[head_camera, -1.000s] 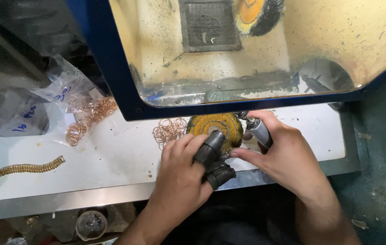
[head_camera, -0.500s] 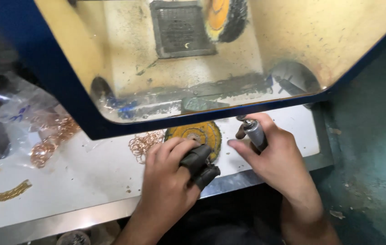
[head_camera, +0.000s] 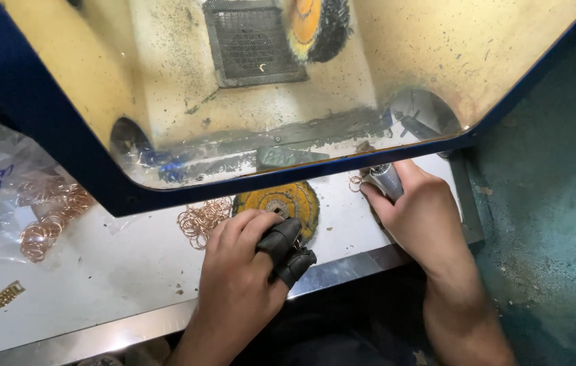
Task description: Polishing small jewelry components using a handheld rotary tool at a workshop bench.
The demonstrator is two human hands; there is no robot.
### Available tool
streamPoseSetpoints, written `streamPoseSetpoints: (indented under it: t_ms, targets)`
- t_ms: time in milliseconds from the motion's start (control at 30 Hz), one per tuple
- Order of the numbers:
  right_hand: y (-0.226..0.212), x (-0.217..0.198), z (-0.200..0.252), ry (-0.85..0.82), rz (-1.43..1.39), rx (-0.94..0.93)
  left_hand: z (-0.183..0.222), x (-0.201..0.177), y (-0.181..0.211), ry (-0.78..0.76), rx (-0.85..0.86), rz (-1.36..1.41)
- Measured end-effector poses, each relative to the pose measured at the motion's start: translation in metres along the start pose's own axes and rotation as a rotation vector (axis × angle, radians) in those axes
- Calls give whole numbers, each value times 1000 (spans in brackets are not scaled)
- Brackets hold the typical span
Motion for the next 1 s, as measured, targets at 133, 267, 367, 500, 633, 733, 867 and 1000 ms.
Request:
streamPoseSetpoints:
  t_ms: [133,267,367,500,633,733,867,1000]
  targets:
    - [-4,11,-1,55,30,-132,-1,-1,-1,-13,-18,12]
    - [-3,10,0,89,61,-152,2,0,-2,-17,-14,10]
    - [-5,9,0,97,74,-176,1,1,-4,-33,-21,6]
    - [-3,13,1,101,79,-170,2,1,-3,-41,-14,3]
    - [-12,3,1,66,29,-132,3,1,-4,-35,-11,-4]
    - [-4,1,7,-11,-17,101,3,0,-5,-30,-15,0]
    - [-3,4,11,21,-34,95,3,1,-4,-27,-3,-6]
    - [-1,5,11,22,-73,73,3,-1,-3,-13,8,-9]
Point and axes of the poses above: each hand's wrist, its own z-axis away from the middle knuckle, its own x-axis out of the palm, y = z × x, the point moved 8 cm from there along -z, towards the middle knuckle, and after that the axes turned 11 degrees about -x, right-handed, at the moved point
